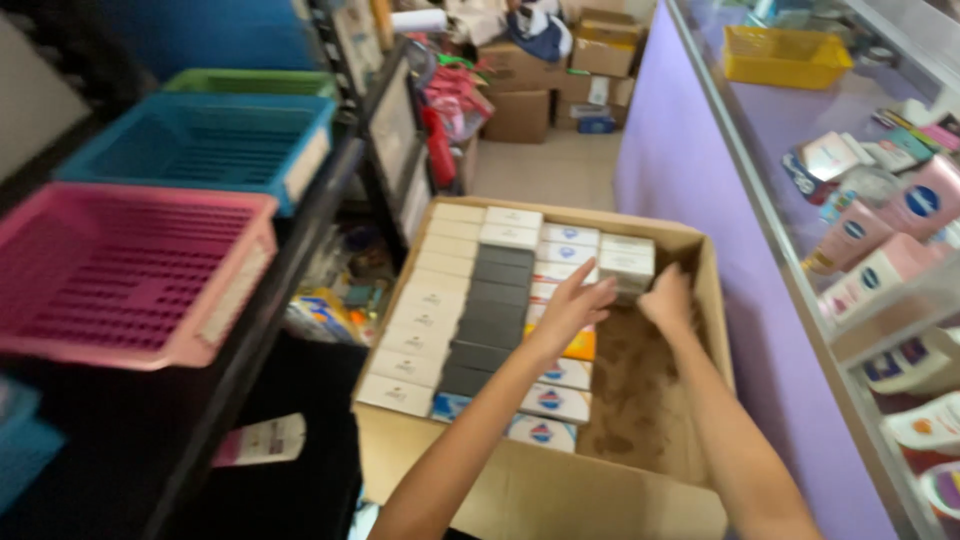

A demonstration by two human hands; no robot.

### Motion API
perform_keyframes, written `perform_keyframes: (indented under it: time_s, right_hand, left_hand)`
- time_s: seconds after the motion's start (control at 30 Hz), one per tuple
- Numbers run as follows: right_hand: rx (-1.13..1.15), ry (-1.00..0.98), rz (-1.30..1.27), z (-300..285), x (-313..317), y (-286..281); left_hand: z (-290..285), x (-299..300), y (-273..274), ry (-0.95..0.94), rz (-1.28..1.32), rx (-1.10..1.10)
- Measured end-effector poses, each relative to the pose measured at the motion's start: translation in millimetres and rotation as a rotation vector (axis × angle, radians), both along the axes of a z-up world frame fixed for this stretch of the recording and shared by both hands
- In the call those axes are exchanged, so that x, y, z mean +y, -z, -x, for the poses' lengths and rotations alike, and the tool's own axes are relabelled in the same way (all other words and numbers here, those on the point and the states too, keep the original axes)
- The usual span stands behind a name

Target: Organizing various soap and cream products from a box onto the shelves.

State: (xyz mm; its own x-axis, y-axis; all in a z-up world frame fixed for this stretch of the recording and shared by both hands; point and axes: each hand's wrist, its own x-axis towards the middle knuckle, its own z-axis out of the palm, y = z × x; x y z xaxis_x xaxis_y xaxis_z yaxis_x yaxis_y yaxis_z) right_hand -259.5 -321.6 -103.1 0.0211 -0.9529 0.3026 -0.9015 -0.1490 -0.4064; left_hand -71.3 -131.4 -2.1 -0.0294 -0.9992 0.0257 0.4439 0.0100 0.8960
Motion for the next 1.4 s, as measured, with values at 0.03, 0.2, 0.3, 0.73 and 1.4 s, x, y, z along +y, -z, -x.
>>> perform_keyframes:
  time_s: [0.03, 0.2, 0.3, 0.73, 1.4]
  right_hand:
    - [-0.006, -0.015, 0.006, -6.4, 24.3, -29.9]
    - [-0.575, -0.455, 0.444, -64.1, 146.9, -175.1]
    - [-0.642, -0.701, 0.485, -108.7, 209.4, -217.2]
    - [-0.805, -1.608, 0.441, -251.0, 497.9, -324.0]
    - [-0.432, -2.309, 0.307, -359.2, 725.7, -354.2]
  left_hand:
    - [-18.5, 29.2, -17.5, -0.015, 0.006, -0.006]
    - [-90.1, 159.2, -69.1, -0.492, 0.386, -0.256]
    - [-108.9, 235.8, -109.2, -0.820, 0.491, -0.409]
    - [-117.4, 539.7, -205.1, -1.300, 0.658, -1.315]
    - [-114.9, 739.2, -250.4, -1.940, -0.664, -1.897]
